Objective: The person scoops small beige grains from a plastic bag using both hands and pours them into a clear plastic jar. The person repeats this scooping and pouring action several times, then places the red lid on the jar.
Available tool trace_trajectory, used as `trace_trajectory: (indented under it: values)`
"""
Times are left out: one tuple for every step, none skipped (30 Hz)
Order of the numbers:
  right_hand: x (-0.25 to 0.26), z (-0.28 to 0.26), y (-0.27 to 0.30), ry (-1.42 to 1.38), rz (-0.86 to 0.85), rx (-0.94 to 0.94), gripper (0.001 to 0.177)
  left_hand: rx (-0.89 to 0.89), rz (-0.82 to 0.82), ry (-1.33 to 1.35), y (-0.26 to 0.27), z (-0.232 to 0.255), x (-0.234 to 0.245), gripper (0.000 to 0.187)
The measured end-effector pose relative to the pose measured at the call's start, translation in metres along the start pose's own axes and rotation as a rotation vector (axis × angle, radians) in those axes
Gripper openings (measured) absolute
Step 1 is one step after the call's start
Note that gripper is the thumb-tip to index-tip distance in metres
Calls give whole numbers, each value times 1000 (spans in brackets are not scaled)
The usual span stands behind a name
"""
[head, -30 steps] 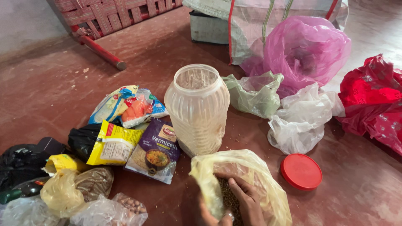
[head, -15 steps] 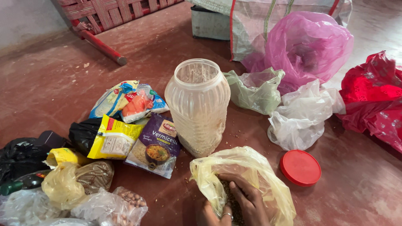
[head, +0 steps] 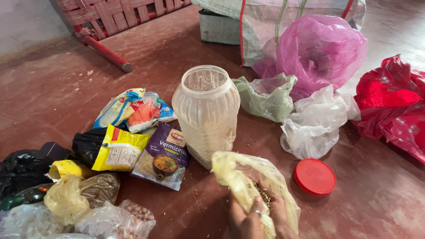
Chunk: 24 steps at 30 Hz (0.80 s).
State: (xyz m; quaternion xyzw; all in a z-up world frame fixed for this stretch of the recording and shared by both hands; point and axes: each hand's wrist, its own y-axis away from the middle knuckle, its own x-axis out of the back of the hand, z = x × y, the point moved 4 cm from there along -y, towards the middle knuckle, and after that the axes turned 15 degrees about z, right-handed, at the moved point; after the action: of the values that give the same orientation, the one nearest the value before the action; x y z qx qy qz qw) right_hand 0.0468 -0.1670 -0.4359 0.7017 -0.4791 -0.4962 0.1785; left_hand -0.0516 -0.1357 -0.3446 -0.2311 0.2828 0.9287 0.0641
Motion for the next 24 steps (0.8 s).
trace_trajectory:
  values:
    - [8,-5,-13,124,-30,187,47,-38,51,-135,4,-1,-6,78]
    - [13,-10,-20,248,-64,373,47,-73,50,-169,8,1,-10,78]
    - [15,-12,-23,374,-103,556,49,-110,52,-203,12,3,-13,77]
    - [16,-10,-27,288,-102,466,47,-146,54,-237,16,6,-14,77]
    - [15,-9,-26,217,-97,397,46,-182,36,-179,18,11,-15,76]
    - [10,-8,-22,139,-91,304,46,-218,18,-122,20,16,-16,75]
    - [3,-7,-13,20,-73,159,46,-253,-2,-66,22,22,-16,74]
    - [-5,-7,0,-82,-58,51,46,-296,98,-224,23,26,-10,75]
    - [-13,-7,16,-168,-43,-32,46,-338,198,-382,23,32,-1,77]
    - [-23,-9,32,-196,-37,-54,47,-378,299,-538,23,39,7,78]
    - [-31,-9,48,-216,-33,-68,47,-394,340,-546,22,45,13,76]
    - [-40,-11,61,-216,-44,-70,46,-410,381,-554,20,51,18,74]
    - [-46,-12,73,-231,-8,-59,44,-427,423,-561,18,57,23,73]
    - [-51,-13,82,-245,28,-47,41,-461,423,-495,17,63,25,77]
    - [-55,-13,90,-260,62,-35,38,-496,422,-427,17,71,27,81]
    - [-59,-13,98,-312,66,-53,37,-531,421,-359,19,77,30,85]
    - [-62,-13,104,-364,70,-70,36,-678,432,-389,26,87,31,86]
    - [-63,-13,109,-416,73,-87,35,-826,441,-418,33,96,31,88]
    - [-64,-13,114,-387,64,-92,35,-973,447,-447,41,105,30,92]
    - [-65,-13,119,-359,55,-96,35,-993,364,-426,46,109,27,76]
    - [-65,-14,123,-330,46,-100,35,-1011,279,-405,51,111,24,61]
    - [-64,-16,126,-323,56,-73,34,-1028,194,-384,54,112,20,47]
    - [-64,-16,129,-316,66,-46,33,-880,157,-266,51,109,18,48]
    - [-63,-18,131,-310,77,-20,32,-731,118,-150,45,103,15,50]
